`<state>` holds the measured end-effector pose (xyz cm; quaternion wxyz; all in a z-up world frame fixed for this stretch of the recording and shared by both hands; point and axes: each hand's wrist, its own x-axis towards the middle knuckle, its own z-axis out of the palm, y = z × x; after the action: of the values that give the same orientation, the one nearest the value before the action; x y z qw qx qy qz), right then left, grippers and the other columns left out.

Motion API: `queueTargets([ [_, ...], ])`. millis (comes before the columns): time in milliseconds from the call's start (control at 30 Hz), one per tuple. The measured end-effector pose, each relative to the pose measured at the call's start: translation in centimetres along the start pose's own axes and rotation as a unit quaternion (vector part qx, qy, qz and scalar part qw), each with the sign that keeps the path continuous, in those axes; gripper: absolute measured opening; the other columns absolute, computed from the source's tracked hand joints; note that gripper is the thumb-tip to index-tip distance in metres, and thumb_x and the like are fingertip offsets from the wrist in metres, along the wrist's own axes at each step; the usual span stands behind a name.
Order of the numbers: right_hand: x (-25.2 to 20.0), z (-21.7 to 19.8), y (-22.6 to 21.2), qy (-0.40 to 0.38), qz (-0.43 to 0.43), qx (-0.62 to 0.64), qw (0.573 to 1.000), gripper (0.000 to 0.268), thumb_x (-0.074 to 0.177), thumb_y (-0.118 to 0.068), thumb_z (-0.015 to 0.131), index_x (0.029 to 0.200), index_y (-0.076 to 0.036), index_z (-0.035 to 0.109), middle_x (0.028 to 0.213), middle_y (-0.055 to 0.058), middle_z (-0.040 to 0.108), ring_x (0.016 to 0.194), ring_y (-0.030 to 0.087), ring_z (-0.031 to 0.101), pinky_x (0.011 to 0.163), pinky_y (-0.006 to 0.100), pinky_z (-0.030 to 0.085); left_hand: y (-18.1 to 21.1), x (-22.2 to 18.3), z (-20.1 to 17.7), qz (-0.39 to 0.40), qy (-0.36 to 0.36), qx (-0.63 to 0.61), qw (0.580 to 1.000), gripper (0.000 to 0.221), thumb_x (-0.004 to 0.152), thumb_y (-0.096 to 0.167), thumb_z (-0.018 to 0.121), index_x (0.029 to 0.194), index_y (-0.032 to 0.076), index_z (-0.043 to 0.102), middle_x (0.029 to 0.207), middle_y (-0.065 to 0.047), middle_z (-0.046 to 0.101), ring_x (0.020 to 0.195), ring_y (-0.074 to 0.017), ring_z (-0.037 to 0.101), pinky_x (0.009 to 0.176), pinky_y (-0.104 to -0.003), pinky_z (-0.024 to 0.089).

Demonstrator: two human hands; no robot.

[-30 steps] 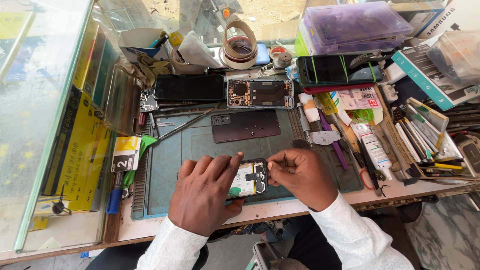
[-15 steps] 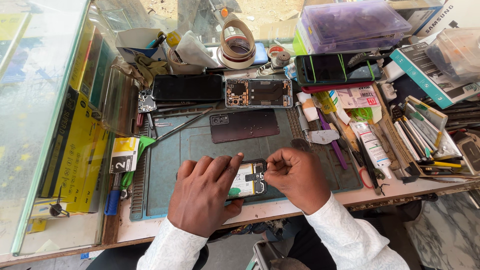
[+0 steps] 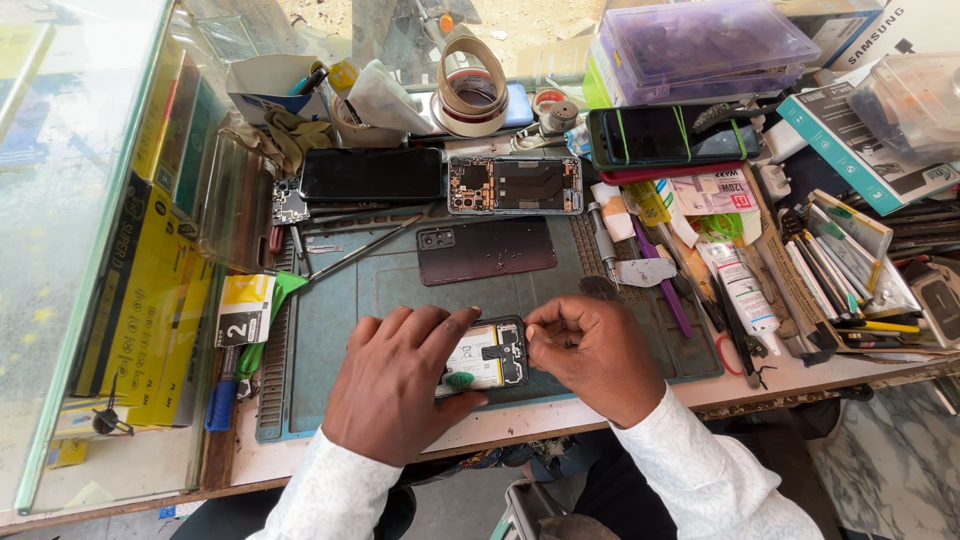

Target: The person uses a screwdriver to remove screws from a disassembled smartphone, then uses a plastic pry tool to separate the back cover. The person handles the phone and tools throughout the process.

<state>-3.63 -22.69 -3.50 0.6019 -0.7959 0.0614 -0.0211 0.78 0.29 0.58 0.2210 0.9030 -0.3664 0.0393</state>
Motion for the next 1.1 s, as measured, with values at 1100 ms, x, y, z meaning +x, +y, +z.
queueTargets([
  [1100, -0.2, 1.3, 1.4, 0.05, -0.057, -0.014, 0.997, 0.008, 0.082, 0.0, 0.074, 0.089, 0.001, 0.072, 0.076, 0.002, 0.072, 0.069, 0.004, 0.066, 0.066, 0.021, 0.058, 1.2, 1.4, 2.2, -0.092, 0.139, 0.014, 0.986, 0.04, 0.071, 0.049, 0.087, 0.077, 0.012, 0.076, 0.068, 0.0, 0.068, 0.067, -0.0207, 0.059, 0.071, -0.041, 0.034],
])
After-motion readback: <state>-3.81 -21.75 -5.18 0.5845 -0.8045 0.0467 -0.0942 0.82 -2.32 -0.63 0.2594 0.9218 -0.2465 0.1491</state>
